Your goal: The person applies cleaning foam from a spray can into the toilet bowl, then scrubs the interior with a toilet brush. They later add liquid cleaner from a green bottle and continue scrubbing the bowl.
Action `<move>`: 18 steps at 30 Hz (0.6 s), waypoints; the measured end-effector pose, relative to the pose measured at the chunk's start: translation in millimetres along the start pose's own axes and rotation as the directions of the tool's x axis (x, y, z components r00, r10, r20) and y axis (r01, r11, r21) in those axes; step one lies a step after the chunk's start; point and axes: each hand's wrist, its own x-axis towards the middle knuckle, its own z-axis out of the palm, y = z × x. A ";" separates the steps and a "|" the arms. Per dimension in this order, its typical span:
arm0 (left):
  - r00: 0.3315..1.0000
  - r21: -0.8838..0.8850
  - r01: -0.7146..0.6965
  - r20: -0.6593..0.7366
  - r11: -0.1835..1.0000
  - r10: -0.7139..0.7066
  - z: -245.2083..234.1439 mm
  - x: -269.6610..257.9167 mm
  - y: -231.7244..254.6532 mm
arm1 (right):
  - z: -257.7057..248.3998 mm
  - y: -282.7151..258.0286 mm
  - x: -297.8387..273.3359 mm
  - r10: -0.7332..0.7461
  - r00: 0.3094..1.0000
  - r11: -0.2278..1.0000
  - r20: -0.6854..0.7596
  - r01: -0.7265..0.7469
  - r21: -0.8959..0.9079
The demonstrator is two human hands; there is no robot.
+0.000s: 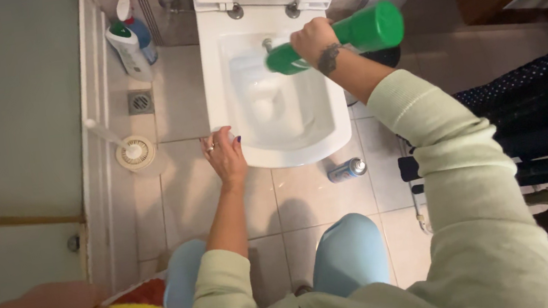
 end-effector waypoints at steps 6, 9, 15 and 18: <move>1.000 -0.008 -0.018 -0.006 1.000 0.018 -3.7 2.1 0.6 | -47.8 -16.3 -62.2 -0.160 0.959 0.963 0.232 0.101 0.250; 1.000 0.013 -0.005 0.021 1.000 0.004 -7.3 1.9 1.1 | -33.6 6.6 -104.7 -0.024 0.935 0.945 0.354 -0.094 0.312; 0.995 0.017 0.060 0.074 0.998 -0.061 -4.1 2.3 -0.6 | 75.0 41.6 -214.1 0.060 0.854 -0.173 0.517 -0.501 0.848; 0.998 0.005 0.021 0.052 1.000 -0.021 3.4 4.3 -2.3 | 125.2 -21.3 -256.6 0.040 0.887 -0.722 0.460 -0.293 0.627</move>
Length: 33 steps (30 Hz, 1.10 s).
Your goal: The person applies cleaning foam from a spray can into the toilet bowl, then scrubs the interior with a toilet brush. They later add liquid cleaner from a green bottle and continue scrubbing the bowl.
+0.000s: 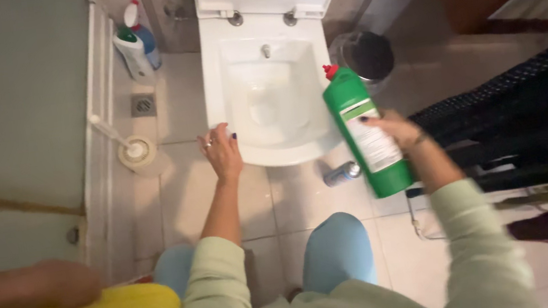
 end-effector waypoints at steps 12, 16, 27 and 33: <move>0.996 -0.756 -0.005 0.052 0.655 0.068 -18.8 97.0 66.1 | 156.9 61.6 28.3 -0.319 0.929 0.788 -0.186 0.370 0.492; 0.939 -0.792 0.062 0.252 0.608 0.233 -24.5 146.3 141.4 | 162.3 50.7 5.3 -0.466 0.858 0.779 -0.215 0.513 0.360; 0.806 -0.642 0.079 0.492 0.762 0.330 -83.7 172.6 218.6 | 161.8 -1.3 -74.7 -0.674 0.707 0.738 -0.213 0.656 -0.159; 0.691 -0.168 -0.029 0.709 0.985 0.141 -123.6 171.7 256.3 | 176.5 -22.2 -108.8 -0.662 0.625 0.699 -0.413 0.317 -0.641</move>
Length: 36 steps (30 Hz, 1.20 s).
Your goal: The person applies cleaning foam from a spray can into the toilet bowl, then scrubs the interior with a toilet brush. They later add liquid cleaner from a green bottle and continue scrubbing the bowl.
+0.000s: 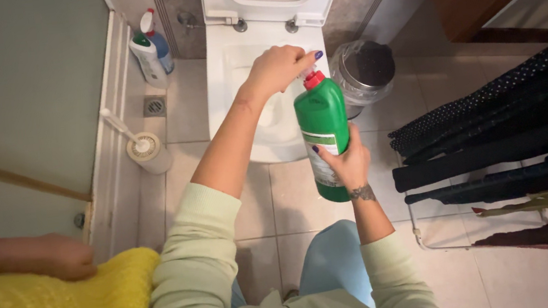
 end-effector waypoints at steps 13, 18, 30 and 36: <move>0.852 0.231 -0.318 -0.356 0.920 0.384 27.6 -79.5 -23.6 | 16.2 25.1 -19.7 -0.232 0.934 0.813 0.270 0.034 0.582; 0.925 0.564 0.050 -0.338 0.824 0.175 23.1 -110.9 -36.7 | 36.0 8.2 -45.7 -0.248 0.958 0.969 0.144 0.245 0.037; 0.825 -0.548 -0.547 -0.484 0.634 0.293 37.9 -202.4 -108.8 | 91.3 26.8 -70.0 -0.435 0.734 0.713 0.522 -0.073 0.697; 0.950 -0.425 -0.069 -0.305 0.903 -0.071 100.9 -243.6 -163.2 | 121.0 18.7 -76.7 -0.465 0.631 0.810 0.620 0.020 0.587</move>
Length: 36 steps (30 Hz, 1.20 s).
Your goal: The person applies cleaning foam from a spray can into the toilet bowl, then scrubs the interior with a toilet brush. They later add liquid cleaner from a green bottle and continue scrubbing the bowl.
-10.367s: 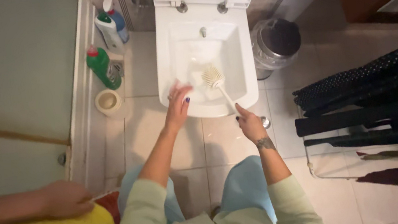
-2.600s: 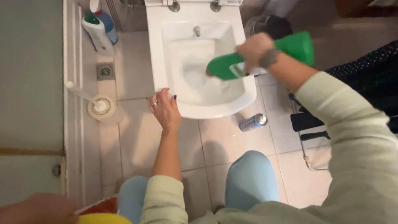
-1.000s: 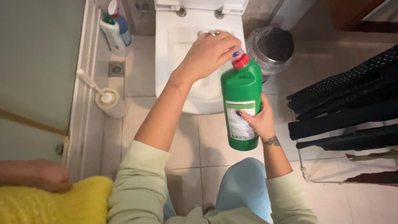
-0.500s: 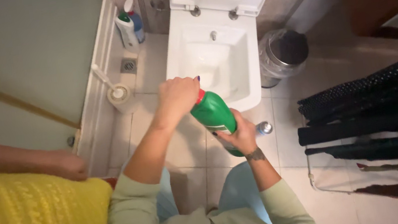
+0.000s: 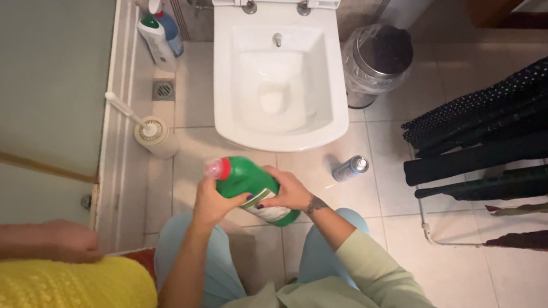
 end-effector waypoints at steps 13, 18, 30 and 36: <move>0.815 0.358 0.412 -0.556 0.838 -0.163 -64.1 41.3 -204.4 | -36.4 -7.9 -81.4 0.253 0.956 0.960 -0.149 -0.267 -0.079; 0.793 0.253 0.322 -0.599 0.912 -0.114 -111.0 44.2 -146.5 | -47.9 -15.0 -144.1 0.356 0.878 0.914 -0.320 -0.399 -0.078; 0.677 -0.553 0.730 0.505 0.401 -0.536 -182.8 107.2 121.8 | -76.7 -27.4 -193.6 0.551 0.713 0.693 -0.434 -0.681 -0.237; 0.682 0.009 0.285 -0.704 0.959 -0.196 -156.2 114.9 -119.0 | -84.3 -44.8 -184.0 0.406 0.769 0.826 -0.494 -0.540 -0.161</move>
